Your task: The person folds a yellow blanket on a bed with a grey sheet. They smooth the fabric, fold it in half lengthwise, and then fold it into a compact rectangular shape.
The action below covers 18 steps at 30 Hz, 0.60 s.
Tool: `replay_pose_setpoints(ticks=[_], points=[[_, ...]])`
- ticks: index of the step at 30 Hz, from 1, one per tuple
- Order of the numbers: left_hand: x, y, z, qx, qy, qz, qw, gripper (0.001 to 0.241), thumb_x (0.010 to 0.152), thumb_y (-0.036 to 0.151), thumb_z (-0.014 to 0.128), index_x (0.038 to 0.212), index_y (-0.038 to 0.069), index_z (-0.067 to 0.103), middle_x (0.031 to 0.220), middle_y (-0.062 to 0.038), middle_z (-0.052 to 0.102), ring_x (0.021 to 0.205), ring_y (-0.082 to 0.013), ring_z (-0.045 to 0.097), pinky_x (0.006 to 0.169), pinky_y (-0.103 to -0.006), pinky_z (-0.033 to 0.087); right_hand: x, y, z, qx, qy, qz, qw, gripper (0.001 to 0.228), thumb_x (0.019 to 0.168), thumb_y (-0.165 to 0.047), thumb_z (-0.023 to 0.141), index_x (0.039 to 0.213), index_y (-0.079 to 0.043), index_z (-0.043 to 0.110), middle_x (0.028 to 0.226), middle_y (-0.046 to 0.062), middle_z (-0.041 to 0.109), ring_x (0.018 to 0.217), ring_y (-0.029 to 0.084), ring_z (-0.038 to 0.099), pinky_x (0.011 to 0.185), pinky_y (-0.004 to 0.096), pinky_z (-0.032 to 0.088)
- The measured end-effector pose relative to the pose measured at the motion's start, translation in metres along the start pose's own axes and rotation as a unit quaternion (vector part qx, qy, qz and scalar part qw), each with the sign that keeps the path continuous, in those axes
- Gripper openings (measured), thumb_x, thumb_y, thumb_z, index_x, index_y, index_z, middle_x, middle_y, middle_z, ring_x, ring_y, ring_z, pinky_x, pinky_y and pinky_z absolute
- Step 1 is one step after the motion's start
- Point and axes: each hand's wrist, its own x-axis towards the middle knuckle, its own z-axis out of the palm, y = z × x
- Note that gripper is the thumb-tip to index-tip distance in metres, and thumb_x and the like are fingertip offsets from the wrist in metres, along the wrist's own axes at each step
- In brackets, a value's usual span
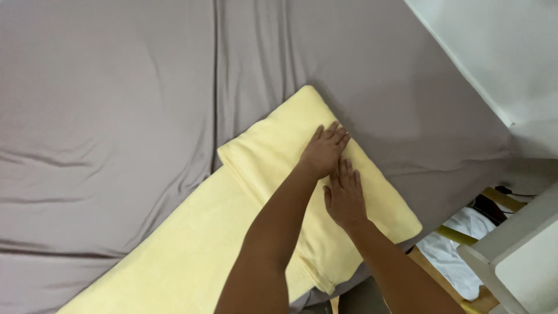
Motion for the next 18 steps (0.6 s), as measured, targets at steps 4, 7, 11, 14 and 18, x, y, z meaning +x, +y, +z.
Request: replay_pose_setpoints(ticks=[4, 7, 11, 14, 18], points=[[0.027, -0.009, 0.007, 0.079, -0.123, 0.002, 0.989, 0.061, 0.107, 0.035, 0.040, 0.163, 0.017, 0.025, 0.170, 0.000, 0.021, 0.160, -0.0217, 0.007, 0.129, -0.0470, 0.006, 0.006, 0.028, 0.003, -0.046, -0.015, 0.017, 0.999, 0.077, 0.101, -0.047, 0.040, 0.158, 0.002, 0.021, 0.166, 0.023, 0.012, 0.154, 0.035, 0.009, 0.122, 0.053, 0.007], [0.037, -0.041, 0.011, 0.068, -0.114, -0.018, 0.991, 0.071, 0.103, 0.054, 0.040, 0.162, 0.019, 0.024, 0.170, 0.000, 0.018, 0.158, -0.0206, 0.007, 0.128, -0.0464, 0.003, -0.015, 0.050, 0.005, -0.039, -0.050, 0.026, 0.998, 0.080, 0.099, -0.052, 0.041, 0.157, 0.000, 0.022, 0.166, 0.021, 0.013, 0.154, 0.033, 0.010, 0.122, 0.053, 0.007], [0.045, -0.072, -0.023, 0.069, -0.149, -0.018, 0.986, 0.095, 0.088, 0.079, 0.044, 0.162, 0.024, 0.022, 0.171, -0.002, 0.013, 0.158, -0.0212, 0.004, 0.127, -0.0425, 0.003, -0.054, 0.075, 0.022, -0.017, -0.029, 0.003, 0.999, 0.075, 0.099, -0.047, 0.041, 0.157, -0.003, 0.024, 0.166, 0.018, 0.018, 0.155, 0.030, 0.014, 0.124, 0.050, 0.009], [0.045, -0.084, -0.066, 0.122, -0.170, -0.093, 0.973, 0.101, 0.084, 0.083, 0.048, 0.162, 0.025, 0.019, 0.171, -0.005, 0.010, 0.157, -0.0239, 0.002, 0.126, -0.0468, 0.002, -0.073, 0.082, 0.021, -0.003, -0.006, -0.030, 1.000, 0.071, 0.101, -0.044, 0.040, 0.157, -0.003, 0.025, 0.166, 0.018, 0.022, 0.155, 0.030, 0.017, 0.125, 0.048, 0.011], [0.043, -0.104, -0.084, 0.111, -0.172, -0.277, 0.939, 0.109, 0.081, 0.079, 0.058, 0.161, 0.019, 0.016, 0.168, -0.014, 0.011, 0.155, -0.0284, 0.009, 0.121, -0.0550, 0.014, -0.069, 0.083, -0.008, 0.029, 0.012, -0.046, 0.998, 0.062, 0.102, -0.036, 0.045, 0.156, -0.009, 0.034, 0.167, 0.011, 0.027, 0.158, 0.026, 0.024, 0.129, 0.047, 0.017]])
